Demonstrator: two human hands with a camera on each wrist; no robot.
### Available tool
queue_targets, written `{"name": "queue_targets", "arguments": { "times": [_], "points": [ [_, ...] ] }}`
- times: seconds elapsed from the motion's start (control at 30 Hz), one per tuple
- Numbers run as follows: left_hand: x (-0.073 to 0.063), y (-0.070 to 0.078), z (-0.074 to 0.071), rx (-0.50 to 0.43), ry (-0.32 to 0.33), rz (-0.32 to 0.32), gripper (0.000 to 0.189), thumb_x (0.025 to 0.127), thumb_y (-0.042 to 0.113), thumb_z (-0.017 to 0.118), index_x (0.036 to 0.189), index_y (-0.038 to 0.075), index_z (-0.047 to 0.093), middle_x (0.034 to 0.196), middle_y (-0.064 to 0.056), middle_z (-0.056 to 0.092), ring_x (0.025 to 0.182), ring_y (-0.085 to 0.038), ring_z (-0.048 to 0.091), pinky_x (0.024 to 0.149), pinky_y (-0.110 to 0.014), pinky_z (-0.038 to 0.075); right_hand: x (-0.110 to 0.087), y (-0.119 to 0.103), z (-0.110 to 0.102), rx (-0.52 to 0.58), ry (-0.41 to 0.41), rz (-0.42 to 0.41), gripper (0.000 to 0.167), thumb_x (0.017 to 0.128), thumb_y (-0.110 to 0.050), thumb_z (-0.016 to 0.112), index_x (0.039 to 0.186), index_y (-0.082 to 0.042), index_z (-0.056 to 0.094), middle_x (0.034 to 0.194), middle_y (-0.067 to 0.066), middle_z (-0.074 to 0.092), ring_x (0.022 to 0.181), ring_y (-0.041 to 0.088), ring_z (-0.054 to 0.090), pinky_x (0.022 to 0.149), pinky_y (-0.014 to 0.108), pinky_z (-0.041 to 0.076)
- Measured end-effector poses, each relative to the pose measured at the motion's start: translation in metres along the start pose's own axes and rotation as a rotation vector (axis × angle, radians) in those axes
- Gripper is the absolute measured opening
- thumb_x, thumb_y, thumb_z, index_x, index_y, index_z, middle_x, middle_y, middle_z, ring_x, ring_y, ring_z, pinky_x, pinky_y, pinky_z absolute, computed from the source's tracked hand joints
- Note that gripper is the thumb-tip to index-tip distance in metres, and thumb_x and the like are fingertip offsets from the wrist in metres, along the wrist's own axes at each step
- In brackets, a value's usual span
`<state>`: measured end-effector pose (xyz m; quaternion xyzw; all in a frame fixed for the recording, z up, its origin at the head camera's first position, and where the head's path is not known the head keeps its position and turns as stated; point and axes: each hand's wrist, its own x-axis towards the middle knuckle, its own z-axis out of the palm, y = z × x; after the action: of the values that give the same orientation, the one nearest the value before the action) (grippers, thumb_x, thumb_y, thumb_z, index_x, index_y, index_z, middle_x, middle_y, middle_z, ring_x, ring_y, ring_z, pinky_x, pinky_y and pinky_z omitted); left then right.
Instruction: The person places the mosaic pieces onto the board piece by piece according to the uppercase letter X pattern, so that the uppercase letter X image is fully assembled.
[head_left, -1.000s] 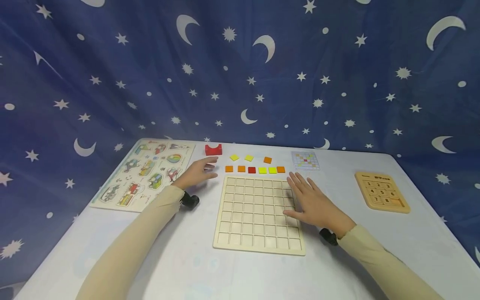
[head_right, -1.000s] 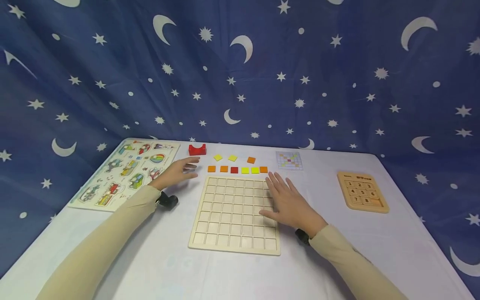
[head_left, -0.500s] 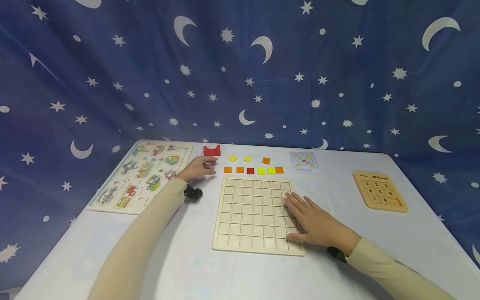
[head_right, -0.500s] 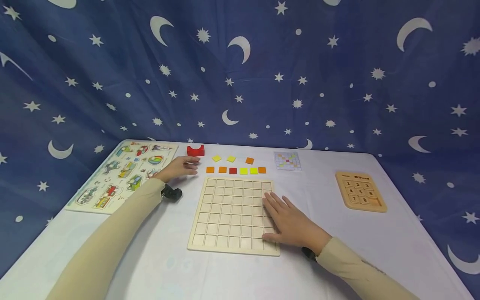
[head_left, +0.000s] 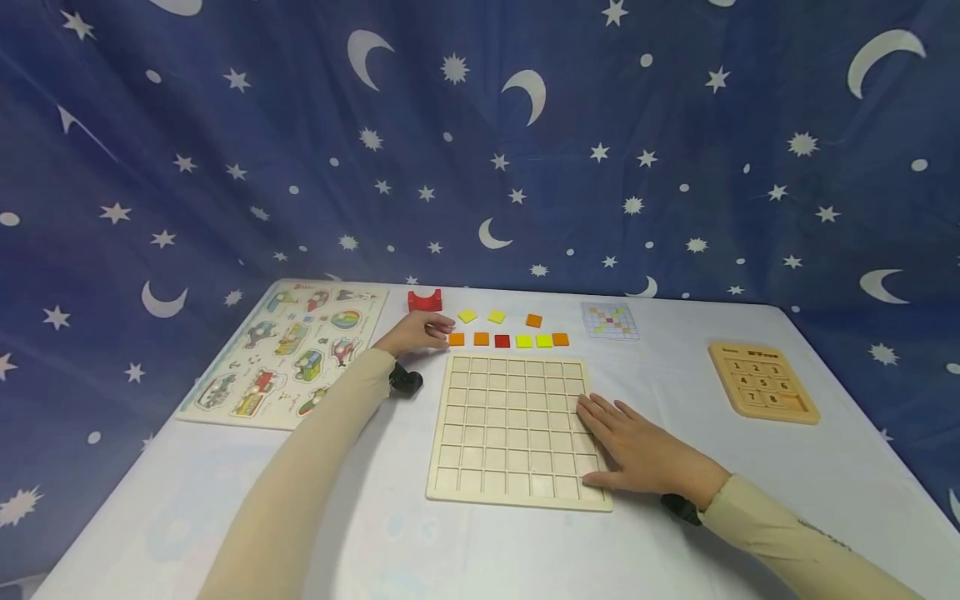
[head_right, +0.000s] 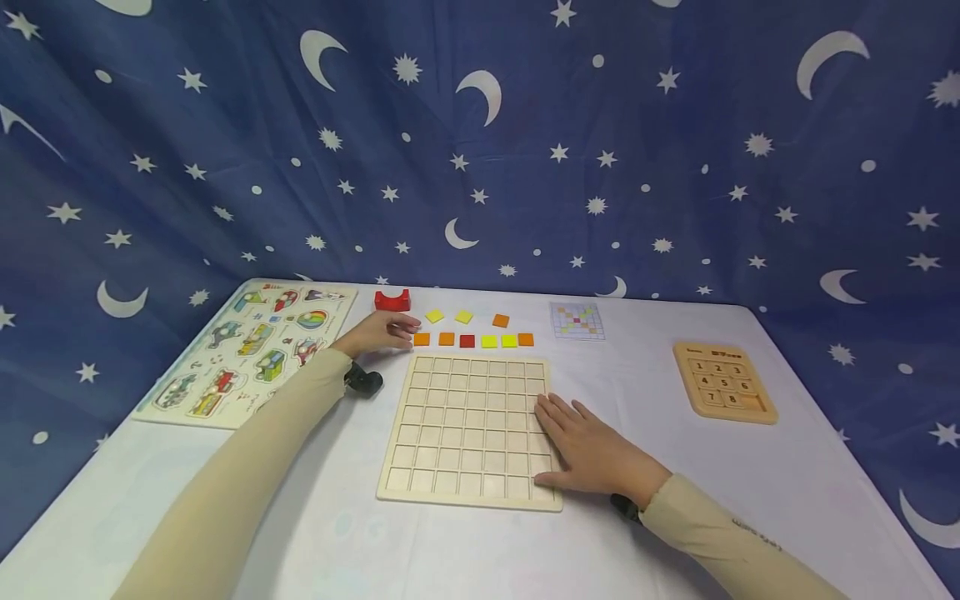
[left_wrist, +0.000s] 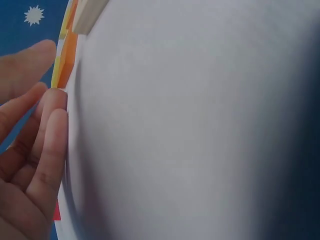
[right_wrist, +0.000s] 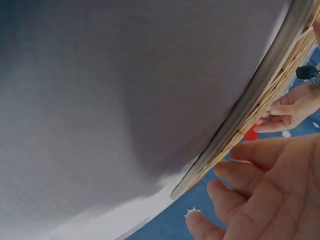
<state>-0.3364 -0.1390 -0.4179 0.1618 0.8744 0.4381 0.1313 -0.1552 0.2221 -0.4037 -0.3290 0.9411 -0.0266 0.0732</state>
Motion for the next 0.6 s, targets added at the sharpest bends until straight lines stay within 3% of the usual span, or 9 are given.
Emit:
{"name": "queue_targets", "arguments": {
  "times": [0.17, 0.6],
  "points": [
    [0.008, 0.001, 0.002, 0.065, -0.011, 0.005, 0.038, 0.08, 0.001, 0.071, 0.117, 0.0, 0.064, 0.118, -0.017, 0.065, 0.097, -0.024, 0.061, 0.09, -0.032, 0.05, 0.0, -0.001, -0.001, 0.015, -0.038, 0.004, 0.094, 0.085, -0.065, 0.049, 0.146, 0.002, 0.025, 0.153, 0.02, 0.025, 0.142, 0.036, 0.024, 0.113, 0.053, 0.021],
    [0.02, 0.003, 0.002, 0.114, -0.026, -0.076, 0.03, 0.079, 0.002, 0.072, 0.109, 0.003, 0.068, 0.1, -0.01, 0.066, 0.085, -0.016, 0.055, 0.079, -0.022, 0.047, 0.001, 0.0, 0.002, -0.001, -0.057, 0.003, 0.096, 0.085, -0.069, 0.046, 0.147, 0.001, 0.024, 0.154, 0.019, 0.025, 0.142, 0.034, 0.024, 0.113, 0.052, 0.022]
  ]
}}
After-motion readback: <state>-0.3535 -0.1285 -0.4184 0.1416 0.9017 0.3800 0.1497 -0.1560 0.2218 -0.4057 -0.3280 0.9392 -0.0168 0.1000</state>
